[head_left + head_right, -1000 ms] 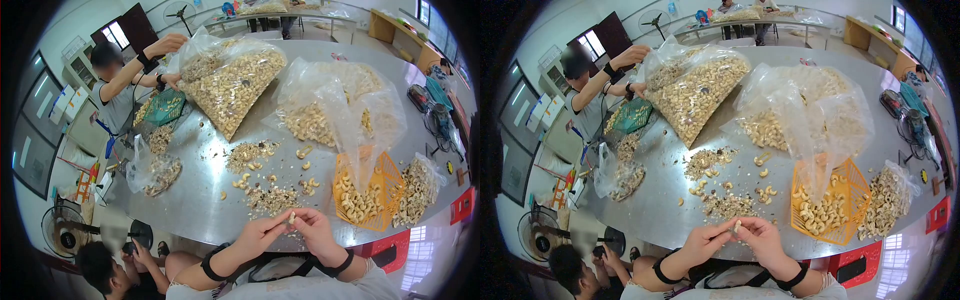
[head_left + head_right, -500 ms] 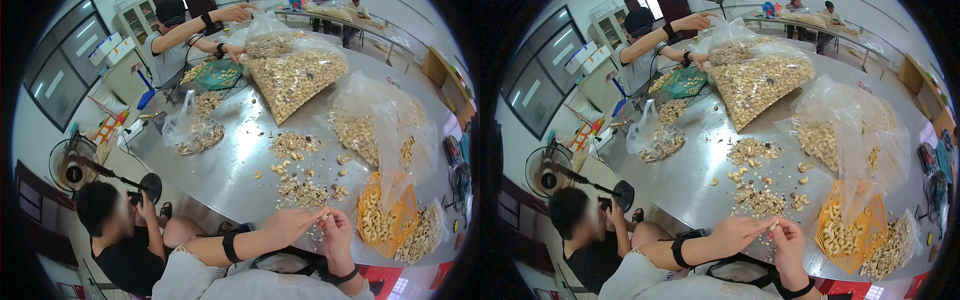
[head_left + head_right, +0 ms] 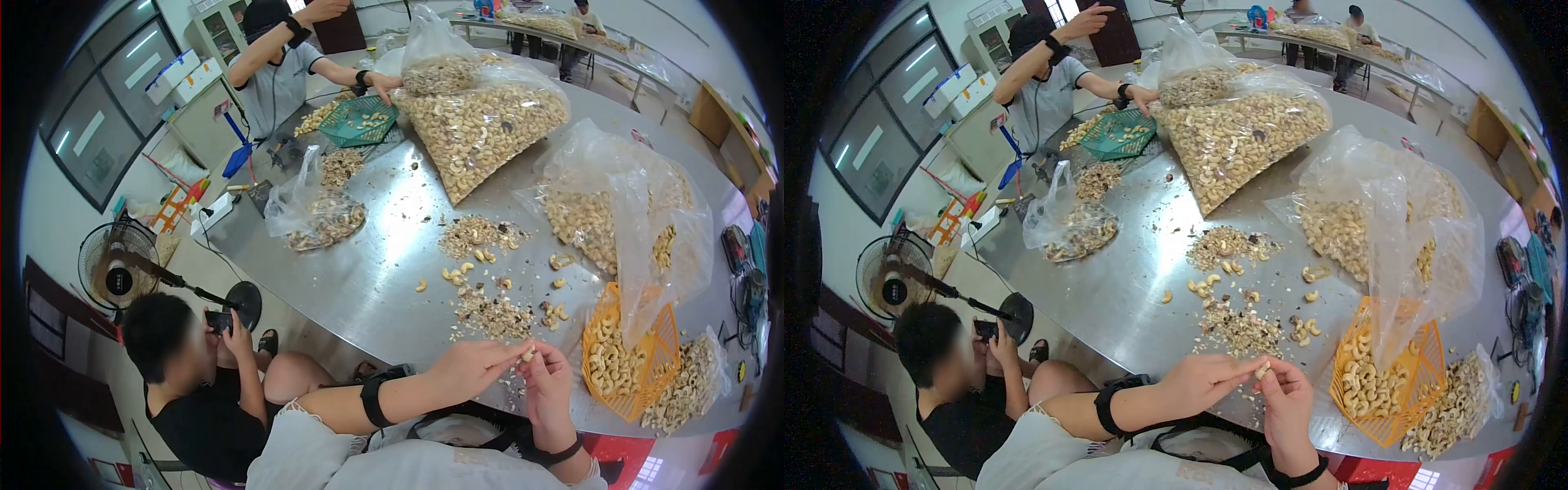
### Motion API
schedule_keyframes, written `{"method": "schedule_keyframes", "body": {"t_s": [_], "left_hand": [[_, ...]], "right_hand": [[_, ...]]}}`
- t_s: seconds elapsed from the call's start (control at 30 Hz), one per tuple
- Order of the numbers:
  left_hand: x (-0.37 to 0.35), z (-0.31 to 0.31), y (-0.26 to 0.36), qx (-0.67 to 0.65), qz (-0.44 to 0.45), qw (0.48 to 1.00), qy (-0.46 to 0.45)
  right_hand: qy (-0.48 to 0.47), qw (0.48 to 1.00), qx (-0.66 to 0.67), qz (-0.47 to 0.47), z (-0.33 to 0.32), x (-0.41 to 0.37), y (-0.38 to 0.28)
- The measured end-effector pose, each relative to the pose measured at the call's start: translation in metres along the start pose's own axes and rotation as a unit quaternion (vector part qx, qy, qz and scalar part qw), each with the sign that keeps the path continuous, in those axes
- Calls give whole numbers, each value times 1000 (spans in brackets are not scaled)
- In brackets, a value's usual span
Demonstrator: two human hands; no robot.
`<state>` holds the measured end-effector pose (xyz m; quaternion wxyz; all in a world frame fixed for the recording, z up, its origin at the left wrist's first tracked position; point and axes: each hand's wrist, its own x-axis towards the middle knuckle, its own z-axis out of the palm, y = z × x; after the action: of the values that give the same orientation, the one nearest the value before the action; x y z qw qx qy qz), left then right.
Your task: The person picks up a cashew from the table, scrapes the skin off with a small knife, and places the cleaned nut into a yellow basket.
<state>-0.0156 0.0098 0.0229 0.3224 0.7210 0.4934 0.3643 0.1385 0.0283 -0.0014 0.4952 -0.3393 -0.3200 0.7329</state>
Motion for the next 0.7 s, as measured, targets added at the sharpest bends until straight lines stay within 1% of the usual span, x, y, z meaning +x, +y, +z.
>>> {"method": "schedule_keyframes", "body": {"t_s": [0.37, 0.57, 0.7], "left_hand": [[0, 1, -2, -9, -17, 1000, -14], [2, -2, 2, -10, -9, 1000, -13], [1, 1, -1, -3, -6, 1000, -31]], "right_hand": [[0, 1000, -9, 10, -2, 0, 1], [-11, 1000, -7, 6, -3, 0, 1], [7, 1000, -6, 0, 2, -1, -2]]}}
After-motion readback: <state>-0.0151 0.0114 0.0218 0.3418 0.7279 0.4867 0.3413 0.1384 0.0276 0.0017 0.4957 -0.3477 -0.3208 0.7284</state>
